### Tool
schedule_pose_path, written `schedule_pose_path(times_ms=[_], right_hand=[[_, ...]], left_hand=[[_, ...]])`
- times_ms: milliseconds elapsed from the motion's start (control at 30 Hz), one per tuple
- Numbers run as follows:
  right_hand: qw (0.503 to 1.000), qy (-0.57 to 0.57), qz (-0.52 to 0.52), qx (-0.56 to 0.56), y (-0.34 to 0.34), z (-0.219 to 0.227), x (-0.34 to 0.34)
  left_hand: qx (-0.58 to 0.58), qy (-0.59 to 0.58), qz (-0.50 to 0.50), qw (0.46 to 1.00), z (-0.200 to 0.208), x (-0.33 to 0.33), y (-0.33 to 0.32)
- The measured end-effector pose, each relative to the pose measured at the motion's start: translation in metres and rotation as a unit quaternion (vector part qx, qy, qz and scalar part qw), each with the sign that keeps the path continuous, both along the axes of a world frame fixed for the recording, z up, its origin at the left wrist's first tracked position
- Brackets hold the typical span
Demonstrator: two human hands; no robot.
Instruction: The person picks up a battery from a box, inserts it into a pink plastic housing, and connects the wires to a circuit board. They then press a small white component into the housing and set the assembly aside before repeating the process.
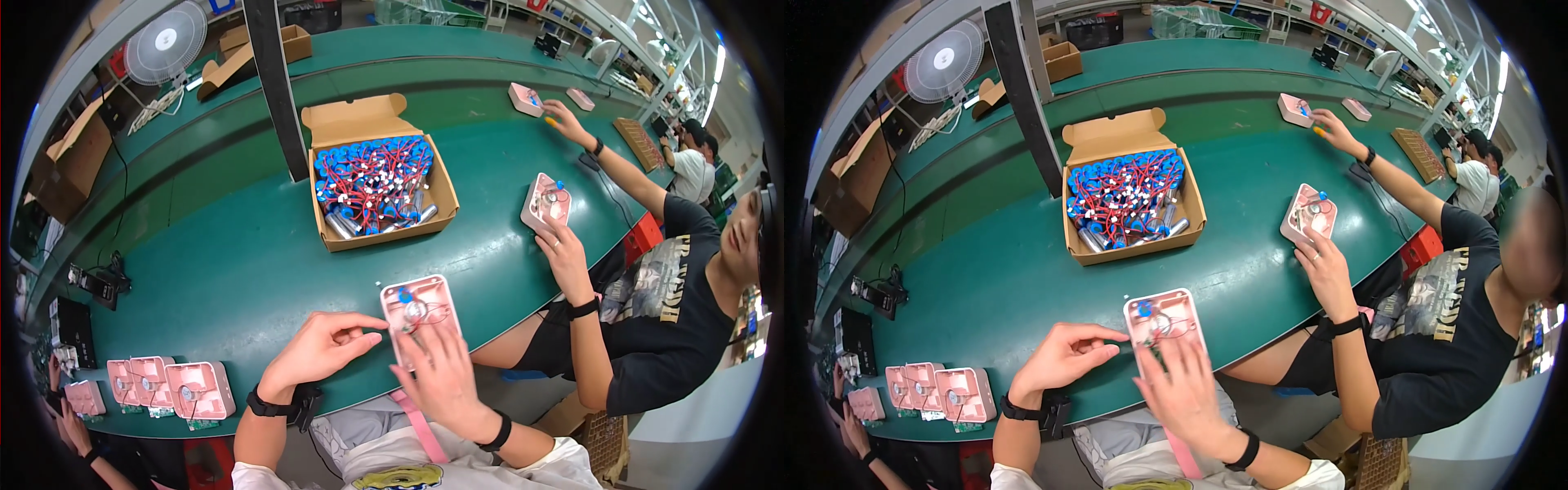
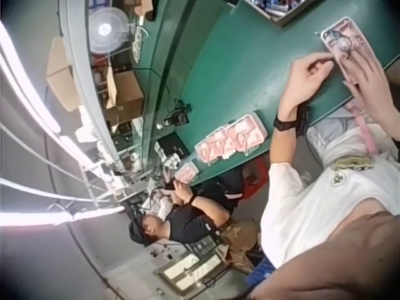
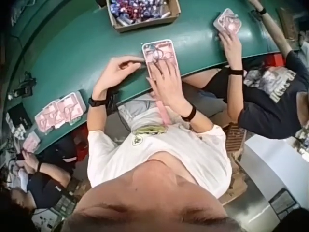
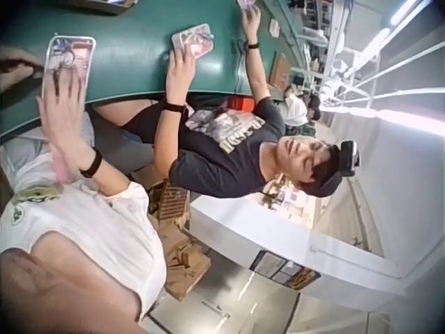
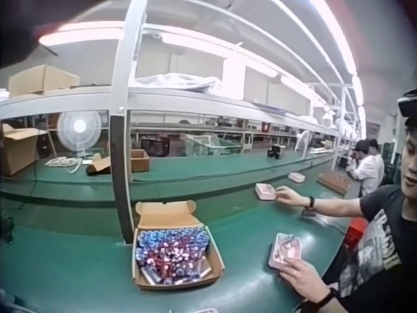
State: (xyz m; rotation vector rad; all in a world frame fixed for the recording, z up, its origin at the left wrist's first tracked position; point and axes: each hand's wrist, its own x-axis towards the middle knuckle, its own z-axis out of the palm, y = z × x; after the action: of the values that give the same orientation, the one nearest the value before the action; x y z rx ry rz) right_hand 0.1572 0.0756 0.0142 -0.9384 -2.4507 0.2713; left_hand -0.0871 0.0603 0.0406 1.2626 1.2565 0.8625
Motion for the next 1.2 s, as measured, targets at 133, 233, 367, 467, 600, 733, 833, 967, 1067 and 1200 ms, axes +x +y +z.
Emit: schedule_pose_path(times_ms=[133, 233, 367, 467, 600, 733, 833, 967, 1067, 1200], right_hand=[[1.0, -0.009, -0.018, 0.011, 0.04, -0.002, 0.022], [1.0, 0.009, -0.025, 0.008, 0.065, -0.007, 0.025], [0.995, 0.037, -0.076, 0.049, 0.099, -0.008, 0.059], [0.986, 0.049, -0.146, 0.068, 0.082, 0.001, 0.072], [0.995, 0.045, -0.066, -0.062, 0.029, 0.017, 0.061], [0.965, -0.046, 0.179, -0.188, -0.037, 0.044, -0.044], [0.928, -0.062, 0.318, -0.182, -0.065, 0.04, -0.096], [0.927, 0.005, 0.358, -0.115, -0.088, 0.025, -0.165], [0.919, 0.011, 0.376, -0.115, -0.093, 0.017, -0.198], [0.917, 0.024, 0.382, -0.114, -0.105, 0.005, -0.21]], left_hand=[[0.027, 0.052, 0.065, 0.996, 0.002, -0.008, -0.005], [0.052, 0.06, 0.15, 0.985, 0.021, -0.014, -0.045], [0.158, 0.168, 0.199, 0.953, 0.052, -0.007, -0.089], [0.211, 0.338, 0.289, 0.871, 0.055, -0.02, -0.146], [0.144, 0.551, 0.487, 0.662, 0.038, -0.096, -0.228], [0.01, 0.564, 0.556, 0.611, 0.026, -0.182, -0.336], [-0.016, 0.508, 0.588, 0.629, 0.011, -0.239, -0.347], [-0.084, 0.498, 0.563, 0.654, -0.009, -0.278, -0.364], [-0.098, 0.47, 0.52, 0.707, -0.012, -0.281, -0.361], [-0.149, 0.492, 0.487, 0.706, -0.001, -0.253, -0.335]])
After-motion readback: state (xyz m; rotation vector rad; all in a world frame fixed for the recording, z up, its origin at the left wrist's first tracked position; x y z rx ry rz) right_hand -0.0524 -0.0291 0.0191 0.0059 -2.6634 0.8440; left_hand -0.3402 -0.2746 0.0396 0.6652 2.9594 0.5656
